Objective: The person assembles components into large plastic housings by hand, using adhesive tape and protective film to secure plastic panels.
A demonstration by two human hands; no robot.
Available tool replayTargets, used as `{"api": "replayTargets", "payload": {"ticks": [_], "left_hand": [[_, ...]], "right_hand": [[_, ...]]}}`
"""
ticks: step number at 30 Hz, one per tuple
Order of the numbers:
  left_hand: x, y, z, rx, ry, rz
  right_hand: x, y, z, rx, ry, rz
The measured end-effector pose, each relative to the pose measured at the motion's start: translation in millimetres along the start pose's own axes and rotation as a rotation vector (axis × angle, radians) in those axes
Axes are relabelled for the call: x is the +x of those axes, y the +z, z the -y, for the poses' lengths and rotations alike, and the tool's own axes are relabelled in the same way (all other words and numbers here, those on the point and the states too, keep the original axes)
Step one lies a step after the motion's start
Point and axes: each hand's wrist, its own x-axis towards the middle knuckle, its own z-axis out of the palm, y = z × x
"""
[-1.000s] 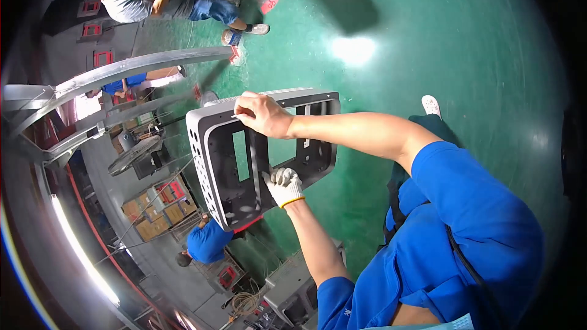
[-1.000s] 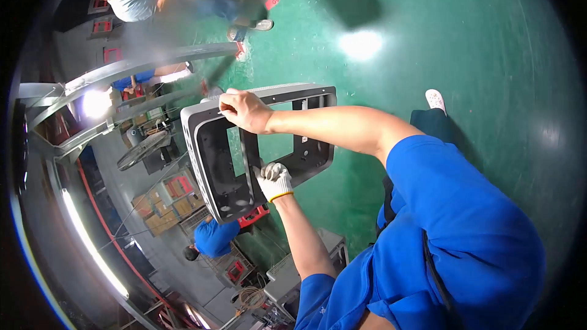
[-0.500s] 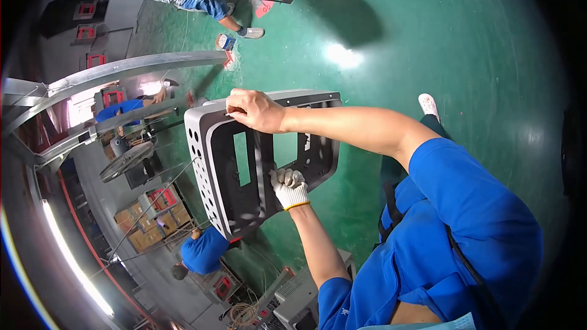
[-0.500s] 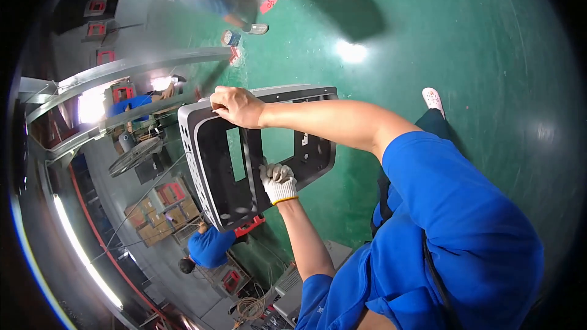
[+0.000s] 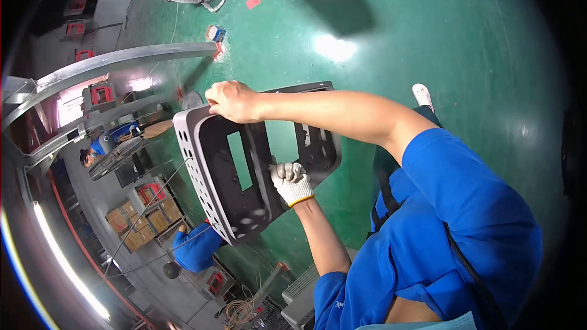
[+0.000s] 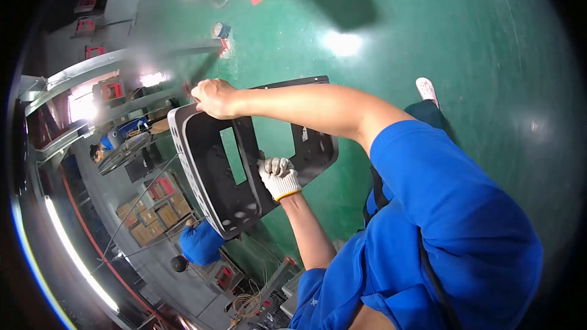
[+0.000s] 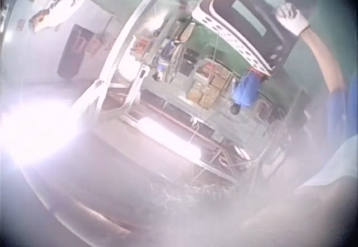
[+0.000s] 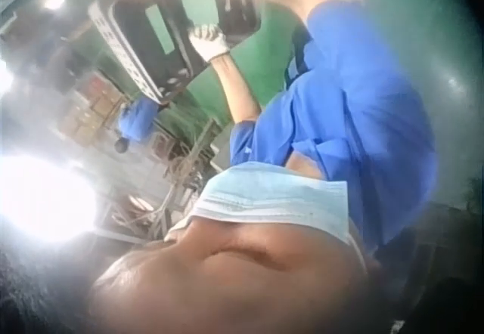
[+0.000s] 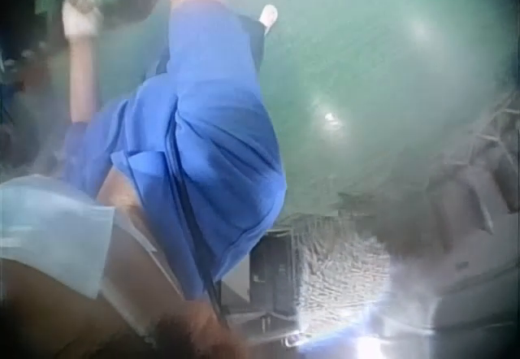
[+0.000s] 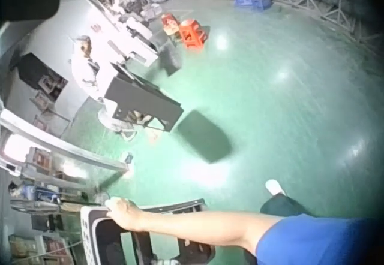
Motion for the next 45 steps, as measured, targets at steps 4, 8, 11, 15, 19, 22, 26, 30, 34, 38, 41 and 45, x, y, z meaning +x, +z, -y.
{"api": "replayTargets", "payload": {"ticks": [4, 8, 11, 15, 19, 22, 26, 30, 34, 38, 41, 45], "left_hand": [[-2, 16, -3, 0.063, 0.037, -0.164], [-9, 11, -6, 0.087, 0.073, -0.102], [-12, 16, -8, 0.105, 0.104, -0.095], [-15, 13, -22, 0.085, 0.094, -0.105], [-12, 13, -27, 0.204, 0.248, -0.262], [-7, 8, -36, 0.169, 0.250, -0.207], [1, 1, -40, 0.156, 0.214, -0.198], [-3, 6, -42, 0.302, 0.297, -0.294], [-4, 7, 15, 0.447, 0.142, -0.358], [-5, -29, 96, 0.347, -0.289, -0.275], [-25, -70, 156, 0.417, -0.479, -0.551], [-43, -69, 207, 0.581, -0.560, -0.602]], "right_hand": [[2, -18, -3, 0.296, 0.171, -0.062], [-58, -46, -71, 0.660, 0.406, -0.239], [-140, -63, -134, 0.714, 0.629, -0.456], [-289, -86, -183, 0.689, 0.981, -0.606], [-420, -133, -195, 0.700, 1.282, -0.629], [-475, -164, -199, 0.657, 1.439, -0.652], [-505, -193, -204, 0.592, 1.484, -0.545], [-493, -199, -208, 0.592, 1.456, -0.443], [-481, -195, -218, 0.570, 1.378, -0.273], [-470, -185, -221, 0.574, 1.389, -0.158], [-445, -180, -219, 0.618, 1.407, -0.106], [-413, -177, -200, 0.602, 1.421, 0.053]]}}
